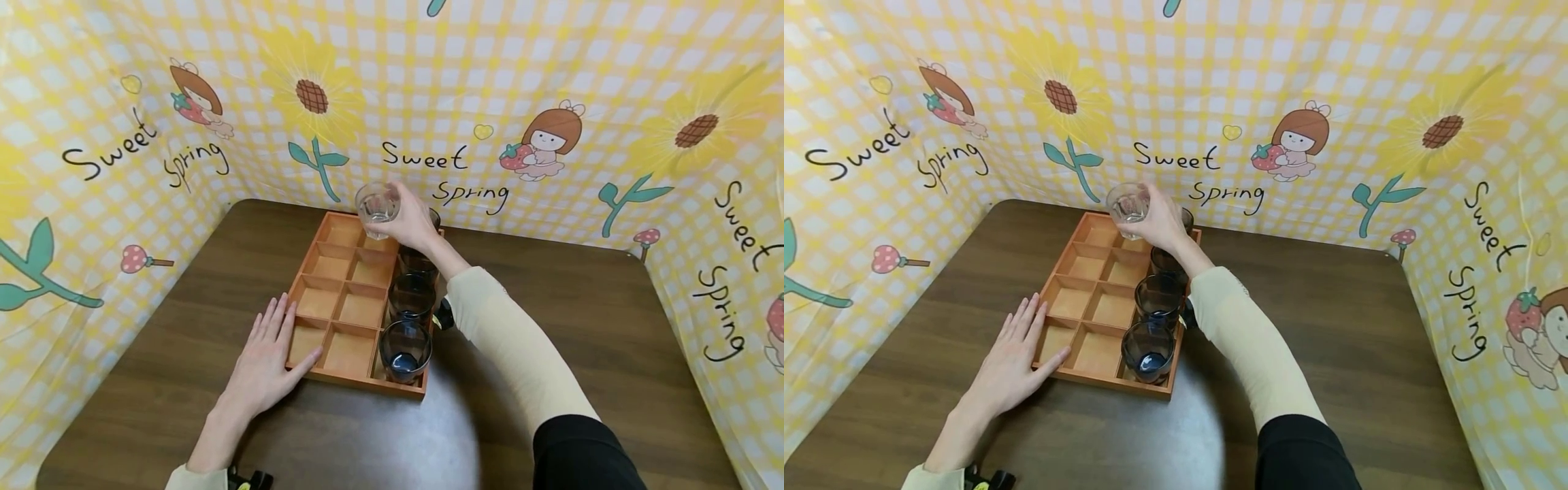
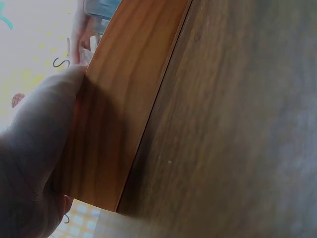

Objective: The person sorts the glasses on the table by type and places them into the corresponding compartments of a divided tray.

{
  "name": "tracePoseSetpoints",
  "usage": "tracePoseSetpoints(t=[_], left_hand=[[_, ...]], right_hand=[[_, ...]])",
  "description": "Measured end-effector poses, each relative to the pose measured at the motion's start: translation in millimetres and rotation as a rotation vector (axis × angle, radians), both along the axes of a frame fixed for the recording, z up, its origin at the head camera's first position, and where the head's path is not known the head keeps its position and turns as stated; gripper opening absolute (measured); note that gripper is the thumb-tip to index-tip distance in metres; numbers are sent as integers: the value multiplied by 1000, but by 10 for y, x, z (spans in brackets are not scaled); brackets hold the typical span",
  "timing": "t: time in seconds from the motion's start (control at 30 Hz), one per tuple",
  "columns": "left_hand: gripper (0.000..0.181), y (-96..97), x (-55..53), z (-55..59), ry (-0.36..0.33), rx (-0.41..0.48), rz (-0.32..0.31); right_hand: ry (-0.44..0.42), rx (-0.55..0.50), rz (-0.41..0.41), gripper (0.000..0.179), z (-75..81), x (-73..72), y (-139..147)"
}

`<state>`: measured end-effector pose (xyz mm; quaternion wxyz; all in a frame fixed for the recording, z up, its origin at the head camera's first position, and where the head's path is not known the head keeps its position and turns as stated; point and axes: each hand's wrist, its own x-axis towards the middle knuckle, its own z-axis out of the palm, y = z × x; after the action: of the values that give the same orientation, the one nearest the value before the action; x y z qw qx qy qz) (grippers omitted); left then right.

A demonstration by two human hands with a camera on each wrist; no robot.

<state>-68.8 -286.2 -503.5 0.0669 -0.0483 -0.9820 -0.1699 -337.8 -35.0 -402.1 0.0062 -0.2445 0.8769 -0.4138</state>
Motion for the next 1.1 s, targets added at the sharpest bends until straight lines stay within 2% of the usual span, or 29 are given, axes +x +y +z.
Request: tracePoseSetpoints(t=[0.3, 0.4, 0.63, 1.0, 1.1], left_hand=[[102, 40, -34, -9, 10, 0, -8], [102, 54, -35, 1, 2, 1, -9], [103, 56, -22, 30, -20, 6, -7], [102, 12, 0, 25, 5, 16, -3], [102, 11, -2, 18, 10, 17, -5]], right_hand=[[86, 221, 1, 87, -60, 31, 39], [92, 298, 0, 89, -70, 50, 34], [117, 405, -17, 91, -92, 59, -9], [116, 605, -29, 95, -93, 52, -161], [107, 632, -36, 96, -95, 48, -176]])
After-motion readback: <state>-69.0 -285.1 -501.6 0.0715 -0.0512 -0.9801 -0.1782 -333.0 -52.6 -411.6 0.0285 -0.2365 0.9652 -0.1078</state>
